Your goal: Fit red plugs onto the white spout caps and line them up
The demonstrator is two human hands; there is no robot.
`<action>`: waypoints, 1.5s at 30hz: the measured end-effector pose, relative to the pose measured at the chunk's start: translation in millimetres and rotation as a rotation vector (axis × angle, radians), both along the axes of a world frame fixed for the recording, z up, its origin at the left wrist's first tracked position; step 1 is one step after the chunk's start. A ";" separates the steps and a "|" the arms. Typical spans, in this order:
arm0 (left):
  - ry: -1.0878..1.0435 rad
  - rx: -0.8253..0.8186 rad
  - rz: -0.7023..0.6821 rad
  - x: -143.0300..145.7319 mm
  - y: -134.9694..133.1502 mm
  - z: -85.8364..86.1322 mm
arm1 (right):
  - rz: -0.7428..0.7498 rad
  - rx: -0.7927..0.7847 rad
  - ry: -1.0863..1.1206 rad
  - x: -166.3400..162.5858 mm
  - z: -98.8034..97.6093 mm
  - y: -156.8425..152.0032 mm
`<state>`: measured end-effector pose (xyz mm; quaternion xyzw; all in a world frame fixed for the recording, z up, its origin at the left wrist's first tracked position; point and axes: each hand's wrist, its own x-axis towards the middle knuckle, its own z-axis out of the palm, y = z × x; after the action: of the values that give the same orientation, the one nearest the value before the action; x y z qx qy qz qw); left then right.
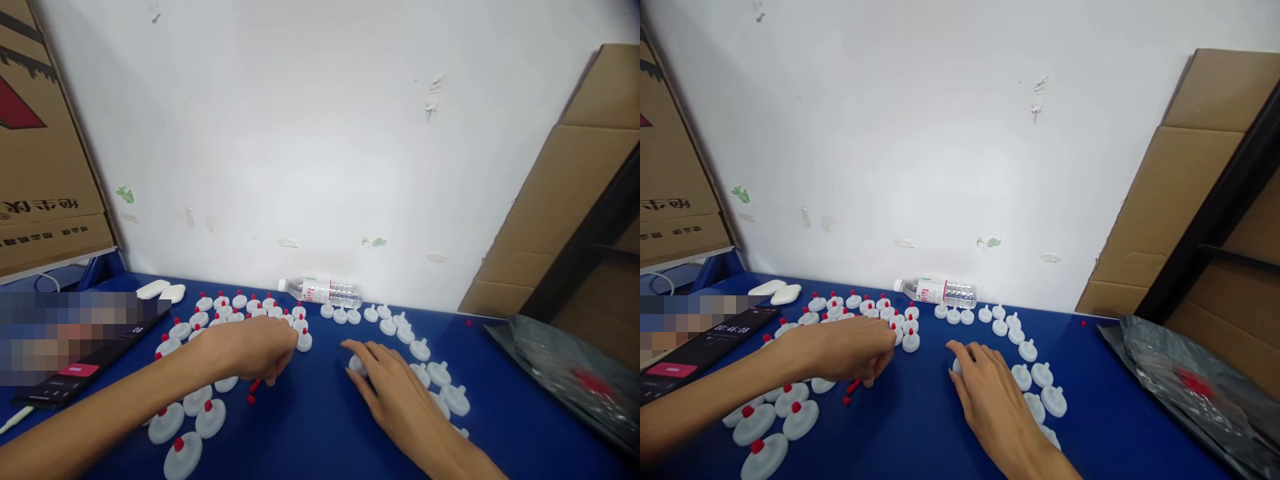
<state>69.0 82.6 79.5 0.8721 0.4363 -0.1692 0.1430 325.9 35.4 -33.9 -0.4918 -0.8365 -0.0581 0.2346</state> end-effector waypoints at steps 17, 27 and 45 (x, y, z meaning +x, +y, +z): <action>0.016 -0.083 -0.004 -6.9 7.8 3.5 | 0.088 -0.076 0.026 -9.3 10.8 -10.5; -0.033 0.002 -0.086 -3.5 5.2 -0.5 | 0.115 -0.087 0.062 -9.5 9.6 -11.1; -0.391 0.312 -0.306 25.9 -9.8 -14.5 | 0.231 0.008 0.206 -12.8 11.3 -12.2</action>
<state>95.0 72.8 65.0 0.9553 0.2846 0.0515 0.0616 313.2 23.2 -22.6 -0.3946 -0.8589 0.0169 0.3261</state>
